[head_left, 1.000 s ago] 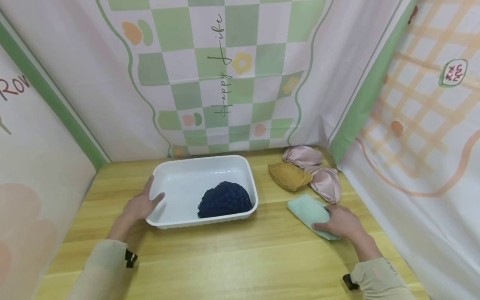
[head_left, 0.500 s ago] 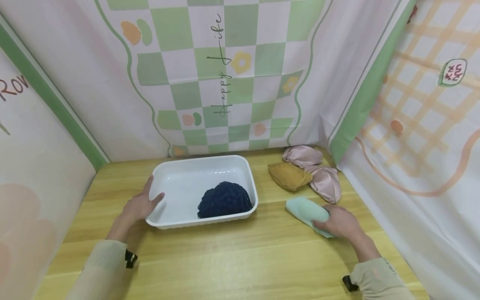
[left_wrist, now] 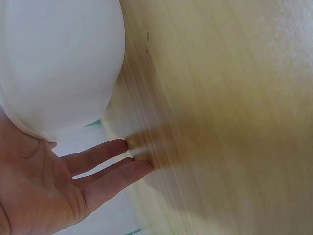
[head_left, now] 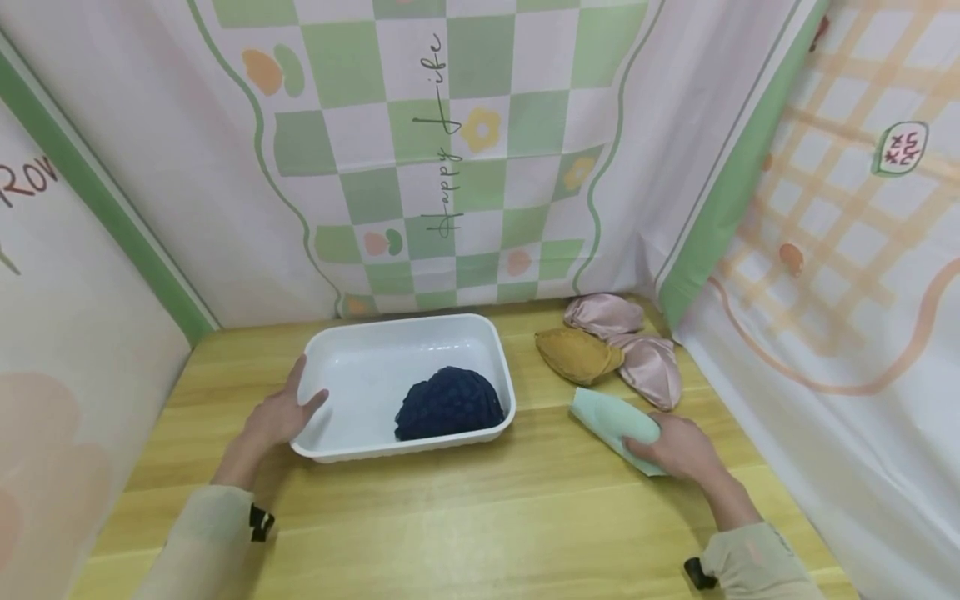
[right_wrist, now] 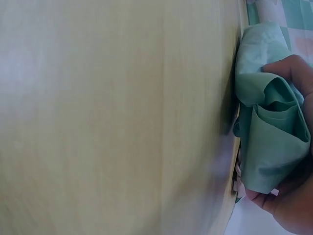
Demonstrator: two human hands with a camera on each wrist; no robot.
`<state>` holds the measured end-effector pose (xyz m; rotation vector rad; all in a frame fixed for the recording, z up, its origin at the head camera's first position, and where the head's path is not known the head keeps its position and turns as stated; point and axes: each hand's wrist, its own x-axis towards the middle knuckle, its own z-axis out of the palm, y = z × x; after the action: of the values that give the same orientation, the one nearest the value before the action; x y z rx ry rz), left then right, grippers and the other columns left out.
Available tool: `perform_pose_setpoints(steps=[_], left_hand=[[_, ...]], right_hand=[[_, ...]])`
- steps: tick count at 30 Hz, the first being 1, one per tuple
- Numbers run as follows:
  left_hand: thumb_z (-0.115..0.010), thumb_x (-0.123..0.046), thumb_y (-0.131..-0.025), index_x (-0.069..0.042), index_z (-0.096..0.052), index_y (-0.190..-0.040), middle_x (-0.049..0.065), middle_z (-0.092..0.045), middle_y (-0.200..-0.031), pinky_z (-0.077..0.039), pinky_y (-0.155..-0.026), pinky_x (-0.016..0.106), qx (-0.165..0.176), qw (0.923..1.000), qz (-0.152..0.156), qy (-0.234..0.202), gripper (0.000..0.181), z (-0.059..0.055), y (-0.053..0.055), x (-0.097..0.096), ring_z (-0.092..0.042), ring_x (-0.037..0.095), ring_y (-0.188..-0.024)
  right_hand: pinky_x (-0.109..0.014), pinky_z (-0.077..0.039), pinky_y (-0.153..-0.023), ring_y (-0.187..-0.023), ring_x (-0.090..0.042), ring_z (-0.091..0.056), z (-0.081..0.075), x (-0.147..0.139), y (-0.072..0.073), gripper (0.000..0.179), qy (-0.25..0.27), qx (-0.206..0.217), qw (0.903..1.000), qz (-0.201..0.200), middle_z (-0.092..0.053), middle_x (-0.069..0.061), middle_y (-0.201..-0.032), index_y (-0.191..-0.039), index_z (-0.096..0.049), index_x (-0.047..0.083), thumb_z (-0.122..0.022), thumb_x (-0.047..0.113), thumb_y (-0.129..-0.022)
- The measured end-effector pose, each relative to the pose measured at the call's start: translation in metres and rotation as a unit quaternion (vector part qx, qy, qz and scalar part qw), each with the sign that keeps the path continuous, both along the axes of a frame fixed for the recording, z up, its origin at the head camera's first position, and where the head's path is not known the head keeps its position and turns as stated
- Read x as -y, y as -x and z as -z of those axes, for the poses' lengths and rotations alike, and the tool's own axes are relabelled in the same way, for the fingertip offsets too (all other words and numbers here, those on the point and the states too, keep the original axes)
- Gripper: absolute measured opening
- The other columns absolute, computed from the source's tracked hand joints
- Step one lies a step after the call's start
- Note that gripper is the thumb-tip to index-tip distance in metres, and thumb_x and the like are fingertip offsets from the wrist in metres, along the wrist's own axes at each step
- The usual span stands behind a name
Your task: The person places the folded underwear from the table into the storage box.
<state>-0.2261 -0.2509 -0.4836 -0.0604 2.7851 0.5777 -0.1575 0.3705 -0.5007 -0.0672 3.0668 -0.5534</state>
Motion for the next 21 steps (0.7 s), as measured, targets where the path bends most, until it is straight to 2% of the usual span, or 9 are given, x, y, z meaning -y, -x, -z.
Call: perform_pose_setpoints(steps=[5,14,21], left_hand=[[-0.024,-0.075,-0.096,-0.018,0.025,-0.156,0.039,-0.030,-0.152,-0.050,-0.091,0.060,0.000,1.0000,-0.004,-0.003,0.096,0.0009,-0.0007,-0.0003,-0.055,0.056,-0.118],[-0.025,-0.072,-0.098,-0.016,0.023,-0.157,0.040,-0.036,-0.148,-0.052,-0.086,0.056,-0.009,1.0000,0.002,0.004,0.095,-0.0008,-0.0013,-0.0016,-0.060,0.053,-0.111],[-0.027,-0.070,-0.099,-0.016,0.023,-0.157,0.041,-0.037,-0.147,-0.052,-0.087,0.057,-0.009,1.0000,0.000,0.004,0.094,-0.0001,-0.0018,-0.0012,-0.061,0.052,-0.110]], right_hand=[[-0.033,-0.040,-0.058,-0.064,-0.017,-0.051,0.0010,-0.0003,0.0007,0.038,0.004,-0.004,1.0000,0.002,-0.063,0.000,-0.073,-0.088,-0.064,0.013,-0.074,0.049,-0.082],[-0.033,-0.040,-0.059,-0.065,-0.017,-0.051,-0.0039,0.0010,0.0026,0.037,0.020,-0.012,0.9997,0.002,-0.063,-0.001,-0.075,-0.087,-0.065,0.013,-0.073,0.048,-0.084],[-0.043,-0.051,-0.066,-0.076,-0.025,-0.063,-0.0084,0.0041,0.0020,0.058,0.031,-0.020,0.9993,0.004,-0.072,-0.015,-0.091,-0.112,-0.068,-0.003,-0.073,0.048,-0.084]])
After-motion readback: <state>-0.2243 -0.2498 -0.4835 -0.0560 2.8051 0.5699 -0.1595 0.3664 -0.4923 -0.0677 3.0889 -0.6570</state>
